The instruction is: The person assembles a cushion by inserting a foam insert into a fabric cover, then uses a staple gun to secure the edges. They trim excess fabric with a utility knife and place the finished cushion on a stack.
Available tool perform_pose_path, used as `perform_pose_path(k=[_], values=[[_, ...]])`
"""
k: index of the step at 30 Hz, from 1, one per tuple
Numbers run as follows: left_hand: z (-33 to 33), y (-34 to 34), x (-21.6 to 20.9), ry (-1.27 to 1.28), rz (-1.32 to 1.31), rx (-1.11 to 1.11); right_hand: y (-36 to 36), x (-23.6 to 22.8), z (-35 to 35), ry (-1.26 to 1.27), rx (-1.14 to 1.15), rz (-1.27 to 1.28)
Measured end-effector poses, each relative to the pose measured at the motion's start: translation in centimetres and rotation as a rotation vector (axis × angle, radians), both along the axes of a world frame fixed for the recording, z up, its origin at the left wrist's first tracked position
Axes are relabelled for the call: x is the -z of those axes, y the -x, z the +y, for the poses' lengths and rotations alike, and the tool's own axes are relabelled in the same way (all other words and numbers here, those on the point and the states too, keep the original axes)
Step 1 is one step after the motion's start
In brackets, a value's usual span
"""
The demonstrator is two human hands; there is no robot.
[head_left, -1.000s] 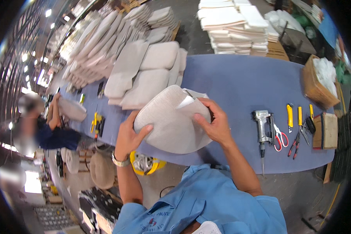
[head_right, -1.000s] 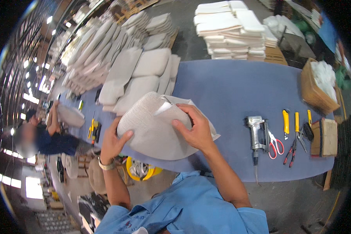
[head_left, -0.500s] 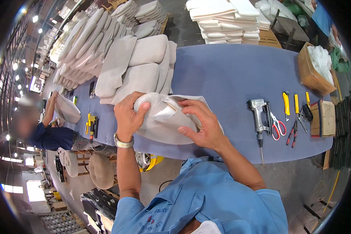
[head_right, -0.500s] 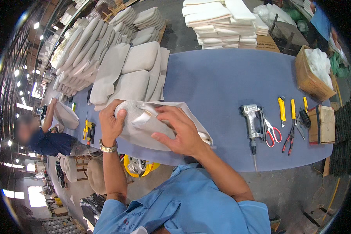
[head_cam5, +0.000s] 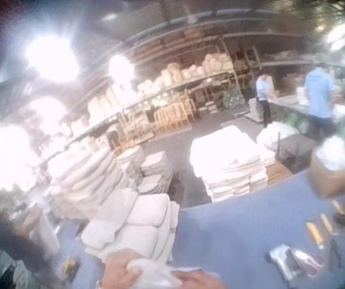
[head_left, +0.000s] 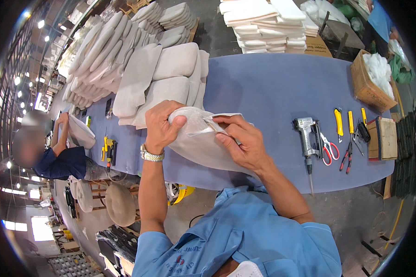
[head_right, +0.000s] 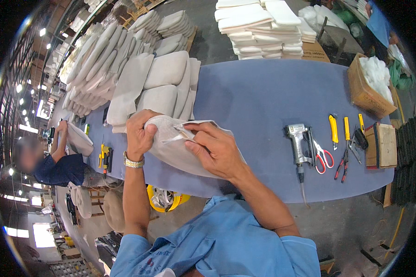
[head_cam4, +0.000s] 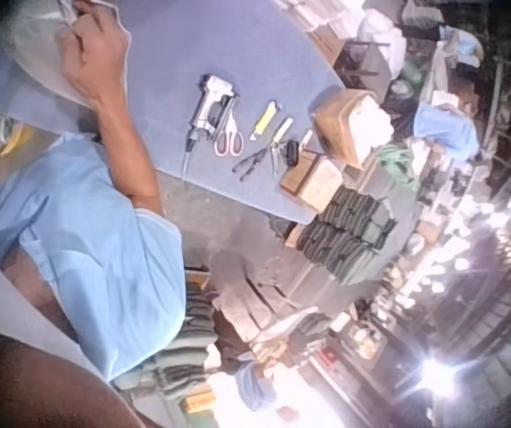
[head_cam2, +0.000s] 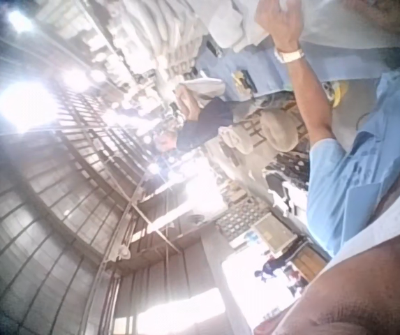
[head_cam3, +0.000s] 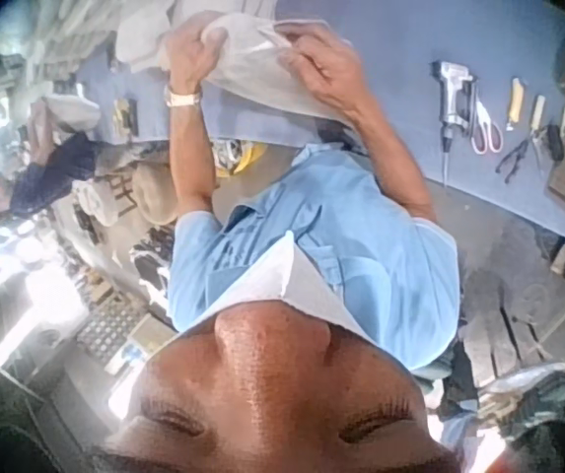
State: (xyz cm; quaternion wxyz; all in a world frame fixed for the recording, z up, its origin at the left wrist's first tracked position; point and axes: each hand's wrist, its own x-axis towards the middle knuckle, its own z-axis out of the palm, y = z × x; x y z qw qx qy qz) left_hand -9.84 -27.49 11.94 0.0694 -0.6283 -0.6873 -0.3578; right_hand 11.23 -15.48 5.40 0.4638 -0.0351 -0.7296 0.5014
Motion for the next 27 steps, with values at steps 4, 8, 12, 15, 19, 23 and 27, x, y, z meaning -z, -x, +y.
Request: perform_pose_path(k=[4, 8, 12, 15, 19, 23, 27], values=[[0.2, -0.7, -0.3, 0.029, 0.024, 0.017, 0.1, 0.5, -0.5, 0.129, 0.050, -0.003], [0.6, -1.5, -0.7, 0.086, 0.001, 0.033, -0.2, 1.2, -0.6, 0.229, 0.105, -0.046], [0.3, -1.4, -1.1, 0.114, 0.020, 0.097, -0.8, 1.5, -0.4, 0.317, 0.029, -0.104], [0.1, -2.2, -3.5, 0.292, -0.074, 0.205, -1.3, 0.8, 0.2, 0.338, -0.021, -0.174], [0.3, -4.3, -5.6, 0.420, -0.121, 0.288, -1.1, 1.1, -0.2, 0.382, -0.121, -0.166], [0.0, -5.5, -6.3, 0.518, -0.037, 0.180, -0.9, 1.1, -0.1, 0.426, -0.161, -0.184], [-0.4, -5.1, -4.9, 0.370, 0.045, 0.179, -0.5, 1.4, -0.3, 0.415, -0.175, -0.176]])
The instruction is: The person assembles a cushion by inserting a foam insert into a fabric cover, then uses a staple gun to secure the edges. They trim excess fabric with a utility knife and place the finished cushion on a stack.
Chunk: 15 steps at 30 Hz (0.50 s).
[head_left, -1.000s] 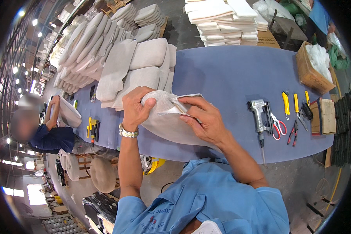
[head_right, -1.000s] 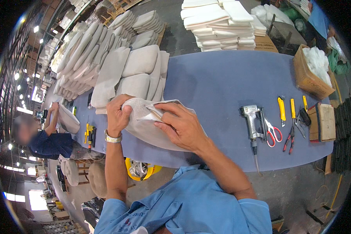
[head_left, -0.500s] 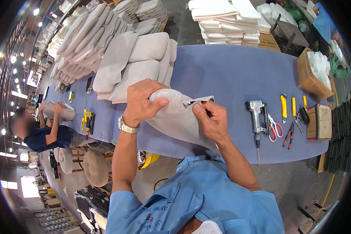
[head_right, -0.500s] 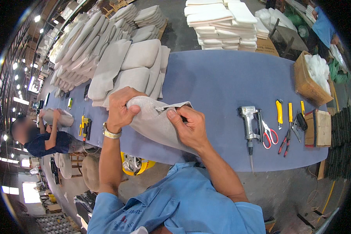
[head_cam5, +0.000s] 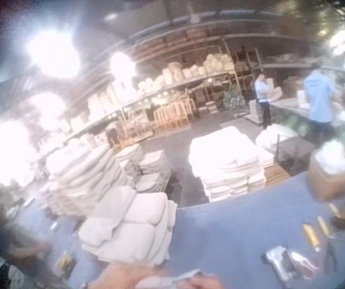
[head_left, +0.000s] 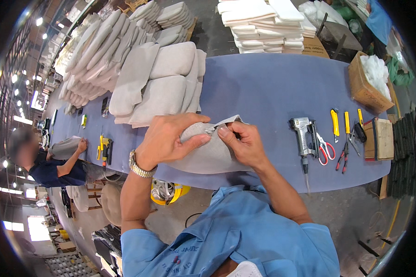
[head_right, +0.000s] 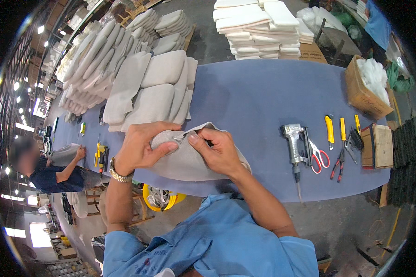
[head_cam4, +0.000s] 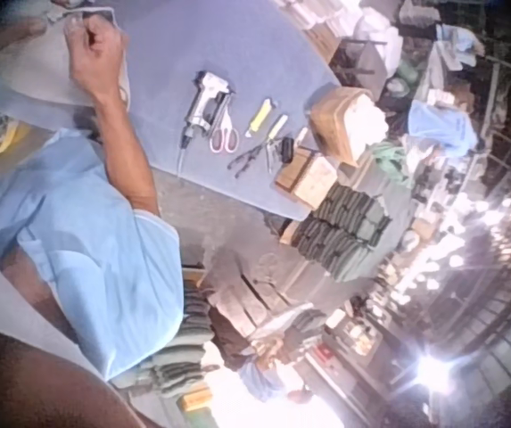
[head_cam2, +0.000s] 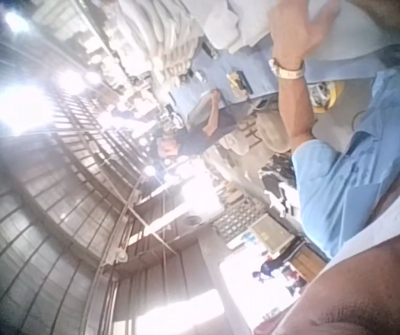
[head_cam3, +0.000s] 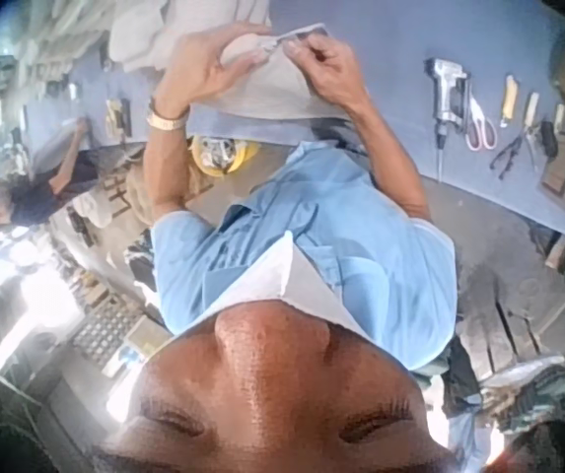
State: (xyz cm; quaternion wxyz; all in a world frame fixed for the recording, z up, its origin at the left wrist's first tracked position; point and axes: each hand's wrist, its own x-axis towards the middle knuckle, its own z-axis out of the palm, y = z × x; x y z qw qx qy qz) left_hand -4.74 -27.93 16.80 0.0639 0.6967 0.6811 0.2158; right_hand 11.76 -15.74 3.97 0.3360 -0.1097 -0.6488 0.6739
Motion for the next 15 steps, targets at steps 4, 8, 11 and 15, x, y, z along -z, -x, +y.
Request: perform_pose_path(k=[4, 8, 11, 15], values=[[0.1, -0.2, 0.1, -0.069, 0.091, -0.012, -0.2, -0.1, 0.2, -0.032, 0.034, -0.026], [0.0, 1.7, 2.8, -0.407, 0.195, -0.025, -1.2, -0.7, -0.5, -0.081, 0.061, -0.106], [-0.3, 2.9, 7.9, -0.697, -0.018, -0.315, -2.0, 0.2, -0.8, -0.135, 0.139, 0.013], [0.2, -0.2, 14.4, -0.908, -0.278, -0.652, -3.4, 2.0, 0.6, 0.003, 0.139, -0.015]])
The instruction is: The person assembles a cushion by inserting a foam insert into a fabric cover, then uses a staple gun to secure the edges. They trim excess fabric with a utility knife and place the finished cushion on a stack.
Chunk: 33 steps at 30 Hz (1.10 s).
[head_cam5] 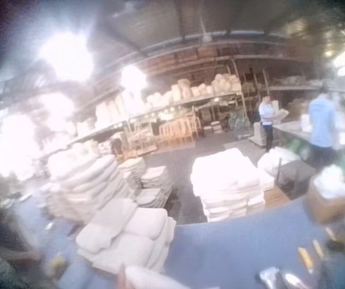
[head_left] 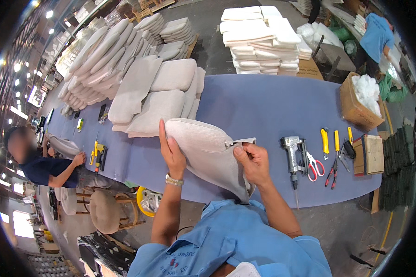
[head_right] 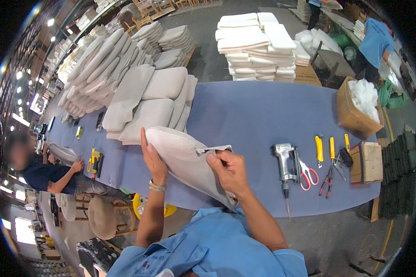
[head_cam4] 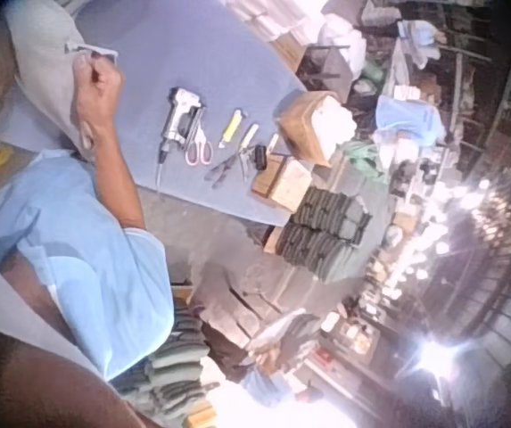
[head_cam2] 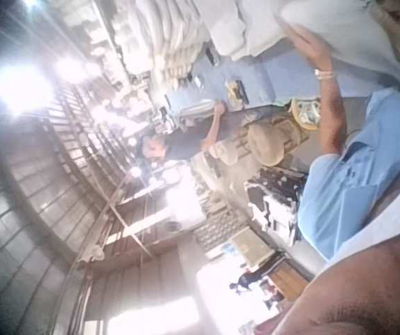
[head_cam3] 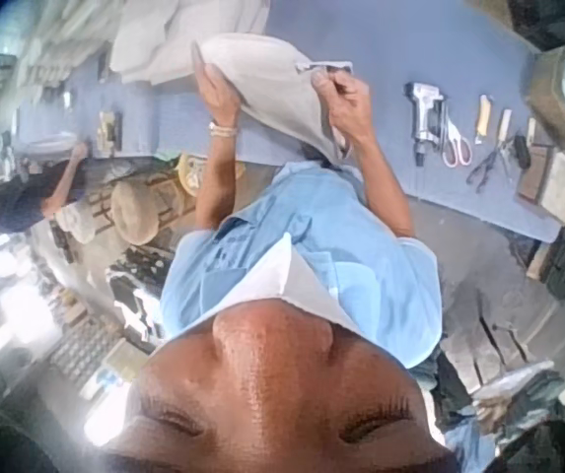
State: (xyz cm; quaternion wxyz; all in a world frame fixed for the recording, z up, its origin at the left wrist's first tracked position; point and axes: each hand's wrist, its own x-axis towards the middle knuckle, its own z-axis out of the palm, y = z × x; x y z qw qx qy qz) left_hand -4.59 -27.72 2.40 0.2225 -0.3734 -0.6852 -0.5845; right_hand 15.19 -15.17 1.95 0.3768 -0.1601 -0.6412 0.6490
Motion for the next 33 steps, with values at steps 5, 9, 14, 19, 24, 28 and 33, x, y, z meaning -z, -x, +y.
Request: perform_pose_path(k=[5, 9, 14, 19, 24, 28, 33], values=[[-6.3, -2.6, 14.4, 0.343, -0.632, 0.070, -2.8, 1.6, 2.2, 0.178, 0.000, 0.138], [-9.2, -6.8, 18.8, 0.490, -0.840, 0.342, -4.5, 4.0, 4.6, 0.445, -0.010, 0.248], [-11.0, -8.8, 24.2, 0.496, -1.055, 0.520, -5.3, 6.8, 5.9, 0.492, -0.180, 0.246], [-10.2, -6.7, 16.5, 0.395, -0.978, 0.676, -6.5, 6.8, 5.2, 0.419, -0.227, 0.300], [-9.4, -6.2, 3.7, 0.409, -0.847, 0.614, -1.9, 1.9, 5.0, 0.389, 0.071, 0.240], [-9.4, -8.0, 4.2, -0.019, -0.703, 0.507, 1.2, -1.6, 7.7, 0.020, 0.105, 0.152], [-6.0, -8.9, 3.5, 0.089, -0.576, 0.318, 1.2, -1.4, 7.6, -0.254, 0.203, -0.154]])
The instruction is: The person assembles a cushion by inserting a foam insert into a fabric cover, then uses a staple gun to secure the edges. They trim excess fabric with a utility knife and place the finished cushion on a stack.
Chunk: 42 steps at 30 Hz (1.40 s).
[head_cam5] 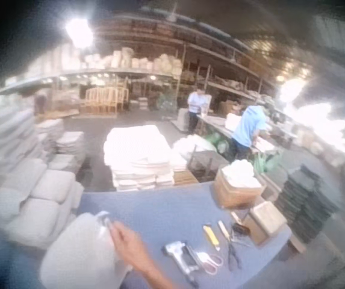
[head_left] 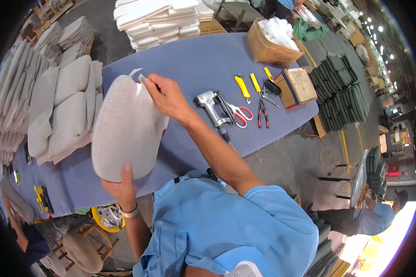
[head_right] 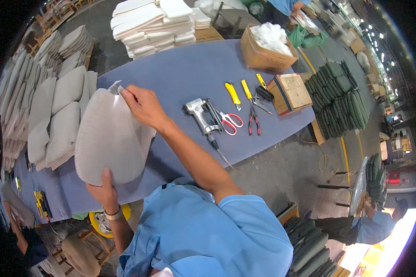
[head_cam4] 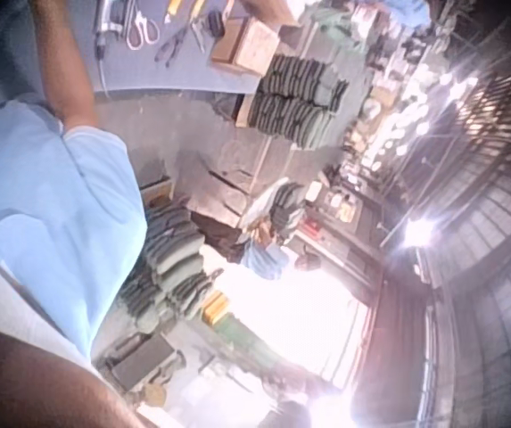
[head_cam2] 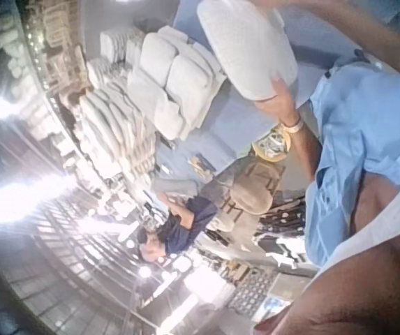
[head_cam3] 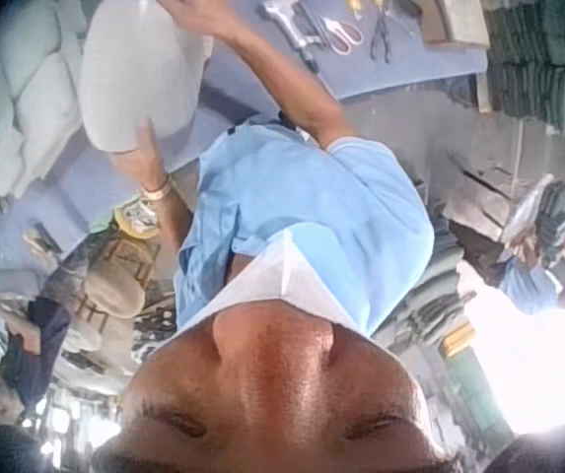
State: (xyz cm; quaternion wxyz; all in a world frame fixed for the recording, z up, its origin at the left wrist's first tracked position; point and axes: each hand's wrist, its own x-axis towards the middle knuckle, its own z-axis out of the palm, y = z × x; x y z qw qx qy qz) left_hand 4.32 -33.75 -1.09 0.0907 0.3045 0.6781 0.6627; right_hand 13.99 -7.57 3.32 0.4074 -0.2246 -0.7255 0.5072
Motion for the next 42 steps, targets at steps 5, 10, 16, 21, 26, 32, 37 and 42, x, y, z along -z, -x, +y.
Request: perform_pose_path(k=[5, 10, 16, 21, 26, 32, 37, 42], values=[[0.6, 2.9, -2.5, 0.083, 0.076, -0.088, -7.2, 8.7, 3.2, -0.001, 0.191, -0.196], [3.1, 6.9, -7.2, -0.075, 0.079, -0.022, -23.0, 22.8, 10.9, 0.183, 0.484, -0.549], [5.8, 7.5, -8.1, 0.005, 0.069, -0.137, -30.8, 25.4, 20.3, 0.209, 0.812, -0.554], [3.0, 7.5, -6.5, 0.089, 0.077, -0.248, -31.7, 27.5, 28.8, -0.275, 0.822, -1.023], [4.6, 6.9, -8.9, 0.028, 0.103, -0.117, -36.6, 28.7, 33.5, -0.197, 0.490, -1.415], [1.2, 3.9, -7.7, -0.091, 0.023, -0.253, -29.5, 24.7, 38.4, -0.234, 0.626, -1.006], [2.1, 2.4, -8.4, -0.132, 0.153, -0.183, -26.0, 7.4, 34.9, -0.107, 0.677, -0.284], [3.9, -0.9, -9.6, -0.133, 0.127, -0.125, -20.1, 1.7, 23.2, 0.238, 0.247, 0.232]])
